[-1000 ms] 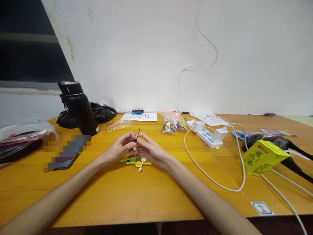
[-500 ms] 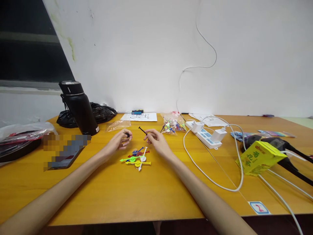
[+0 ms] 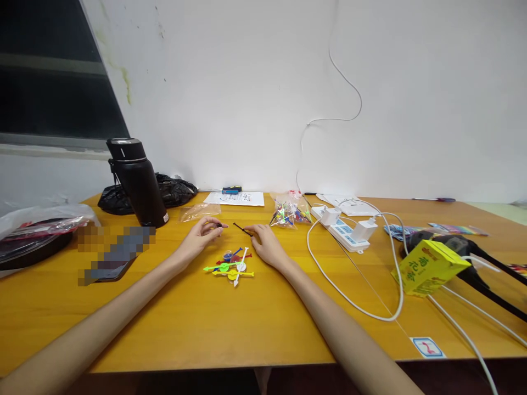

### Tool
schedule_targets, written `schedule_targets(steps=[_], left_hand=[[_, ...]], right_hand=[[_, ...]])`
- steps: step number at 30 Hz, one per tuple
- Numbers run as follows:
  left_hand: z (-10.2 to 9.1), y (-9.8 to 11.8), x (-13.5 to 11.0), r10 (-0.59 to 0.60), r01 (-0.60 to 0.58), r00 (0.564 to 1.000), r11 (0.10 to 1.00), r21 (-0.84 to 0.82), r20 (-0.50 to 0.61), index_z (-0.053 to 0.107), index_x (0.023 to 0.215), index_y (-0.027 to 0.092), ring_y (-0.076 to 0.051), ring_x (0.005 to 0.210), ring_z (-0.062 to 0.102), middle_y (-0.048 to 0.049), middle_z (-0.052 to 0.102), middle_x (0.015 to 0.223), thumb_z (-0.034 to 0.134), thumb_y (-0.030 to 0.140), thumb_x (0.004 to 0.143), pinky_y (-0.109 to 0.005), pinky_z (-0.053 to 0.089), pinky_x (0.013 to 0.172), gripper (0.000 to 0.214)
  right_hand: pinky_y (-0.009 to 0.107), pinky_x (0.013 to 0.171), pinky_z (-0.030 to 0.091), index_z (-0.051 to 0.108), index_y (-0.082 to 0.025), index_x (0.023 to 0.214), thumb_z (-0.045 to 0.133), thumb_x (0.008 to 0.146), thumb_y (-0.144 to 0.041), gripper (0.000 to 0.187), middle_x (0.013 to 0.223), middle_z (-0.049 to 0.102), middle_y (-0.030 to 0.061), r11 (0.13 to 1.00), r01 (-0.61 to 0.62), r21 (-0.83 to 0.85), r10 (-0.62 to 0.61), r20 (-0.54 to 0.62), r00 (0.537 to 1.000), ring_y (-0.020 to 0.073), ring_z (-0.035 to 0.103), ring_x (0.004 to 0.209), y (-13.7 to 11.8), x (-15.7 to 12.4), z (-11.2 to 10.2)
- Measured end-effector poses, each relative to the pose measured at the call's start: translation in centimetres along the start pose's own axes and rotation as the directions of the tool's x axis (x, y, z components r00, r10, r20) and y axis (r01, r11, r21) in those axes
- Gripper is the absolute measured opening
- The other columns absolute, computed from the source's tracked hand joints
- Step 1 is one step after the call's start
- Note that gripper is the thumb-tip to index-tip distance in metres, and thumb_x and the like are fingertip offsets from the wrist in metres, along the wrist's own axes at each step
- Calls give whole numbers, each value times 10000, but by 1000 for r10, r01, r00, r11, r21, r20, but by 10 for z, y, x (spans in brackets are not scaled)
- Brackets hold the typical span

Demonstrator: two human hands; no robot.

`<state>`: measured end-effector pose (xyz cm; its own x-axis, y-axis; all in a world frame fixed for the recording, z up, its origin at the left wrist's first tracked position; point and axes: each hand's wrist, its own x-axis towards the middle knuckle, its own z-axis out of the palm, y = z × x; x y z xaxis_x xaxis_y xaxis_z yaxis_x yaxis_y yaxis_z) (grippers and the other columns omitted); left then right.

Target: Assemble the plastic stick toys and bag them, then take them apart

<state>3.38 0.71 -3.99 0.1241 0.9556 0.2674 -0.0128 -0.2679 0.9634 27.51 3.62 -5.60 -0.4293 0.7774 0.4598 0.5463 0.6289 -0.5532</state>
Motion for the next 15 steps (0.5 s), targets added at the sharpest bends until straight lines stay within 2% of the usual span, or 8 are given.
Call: schedule_targets(steps=[2, 5, 10, 13, 15], left_hand=[[-1, 1, 0, 24, -24, 1000, 1000, 6, 16, 595, 1014, 195, -147, 894, 604, -57, 678, 1112, 721, 418, 821, -288, 473, 838, 321], [0, 3, 1, 29, -30, 997, 999, 12, 78, 628, 1095, 188, -153, 906, 600, -62, 662, 1123, 699, 433, 848, -294, 472, 858, 355], [4, 9, -5, 23, -5, 964, 998, -67, 266, 579, 1155, 201, -135, 806, 578, -26, 664, 931, 667, 469, 888, -264, 458, 774, 388], [6, 13, -10, 65, -42, 932, 996, -73, 356, 586, 1124, 198, -128, 786, 567, -42, 661, 974, 617, 496, 920, -271, 464, 779, 363], [8, 14, -11, 60, -45, 933, 998, -50, 355, 602, 1112, 192, -144, 831, 585, -64, 648, 1040, 567, 529, 939, -281, 480, 794, 381]], right_hand=[[442, 1073, 389, 638, -207, 1206, 505, 929, -152, 311, 1210, 643, 94, 1000, 9, -7, -9, -44, 999, 239, 545, 1186, -6, -1, -2], [415, 1031, 421, 628, -229, 1215, 507, 973, -219, 270, 1186, 639, 82, 998, 41, 56, -35, -105, 994, 223, 571, 1112, -22, -1, -6], [385, 1011, 450, 586, -286, 1318, 588, 971, -298, 348, 1190, 618, 70, 967, 203, 157, -197, -50, 979, 216, 575, 1118, -59, -3, -6], [356, 964, 475, 618, -276, 1258, 600, 968, -284, 290, 1126, 617, 61, 958, 236, 163, -233, -38, 972, 201, 590, 1065, -68, -5, -3], [339, 909, 492, 635, -260, 1204, 614, 962, -294, 246, 1060, 625, 53, 962, 232, 146, -226, -52, 973, 193, 603, 995, -67, -6, -1]])
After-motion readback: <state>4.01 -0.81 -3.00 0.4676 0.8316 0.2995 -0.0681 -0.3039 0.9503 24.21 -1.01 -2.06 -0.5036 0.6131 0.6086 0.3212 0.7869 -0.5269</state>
